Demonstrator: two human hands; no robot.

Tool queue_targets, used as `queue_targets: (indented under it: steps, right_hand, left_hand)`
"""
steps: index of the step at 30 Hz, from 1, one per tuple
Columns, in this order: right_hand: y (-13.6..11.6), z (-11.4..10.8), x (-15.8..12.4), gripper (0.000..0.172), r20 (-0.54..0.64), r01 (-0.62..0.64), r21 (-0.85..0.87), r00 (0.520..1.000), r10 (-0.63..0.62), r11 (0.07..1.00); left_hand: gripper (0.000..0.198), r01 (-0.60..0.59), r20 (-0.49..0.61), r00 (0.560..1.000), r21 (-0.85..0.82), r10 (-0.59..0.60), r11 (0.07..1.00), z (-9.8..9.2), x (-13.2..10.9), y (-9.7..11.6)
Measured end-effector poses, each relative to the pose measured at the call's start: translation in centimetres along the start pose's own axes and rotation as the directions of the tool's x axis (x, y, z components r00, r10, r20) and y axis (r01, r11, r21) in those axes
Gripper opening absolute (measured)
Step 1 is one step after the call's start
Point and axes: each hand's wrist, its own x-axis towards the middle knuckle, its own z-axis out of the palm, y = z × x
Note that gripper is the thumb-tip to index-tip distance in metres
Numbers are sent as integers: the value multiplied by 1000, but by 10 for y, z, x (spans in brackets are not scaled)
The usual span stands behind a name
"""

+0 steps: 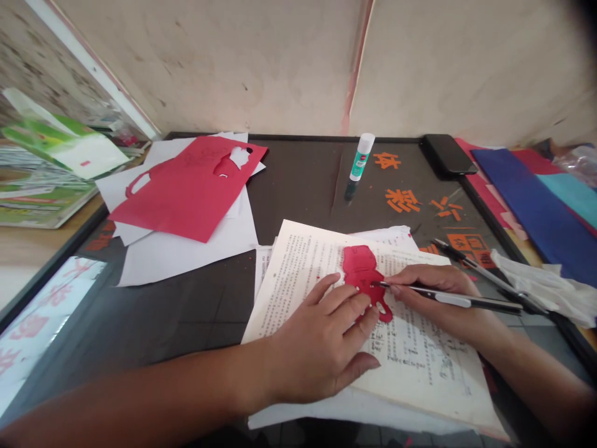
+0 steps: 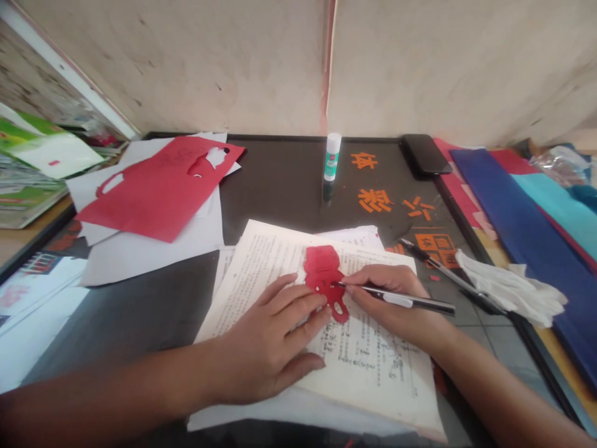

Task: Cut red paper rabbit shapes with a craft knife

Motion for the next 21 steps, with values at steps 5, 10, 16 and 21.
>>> queue_targets:
  steps: [5,10,16,21]
  right_hand:
    - [4,-2,0,9,10,-26,47,1000,26,999]
    - [5,-4,0,8,-77,-56,79,995,62,995]
    - [-1,-3,-4,4,-60,-3,79,998,7,997]
    - [-5,0,-5,5,-52,41,25,998,-39,999]
  left_hand:
    - [69,79,112,990,28,-82,996,3,0,-2]
    - [65,91,142,986,-27,-86,995,1,1,-1]
    - [67,99,140,986,-79,-87,992,0,3,-2]
    - [66,91,109,991,-119,-78,989,2,4,-4]
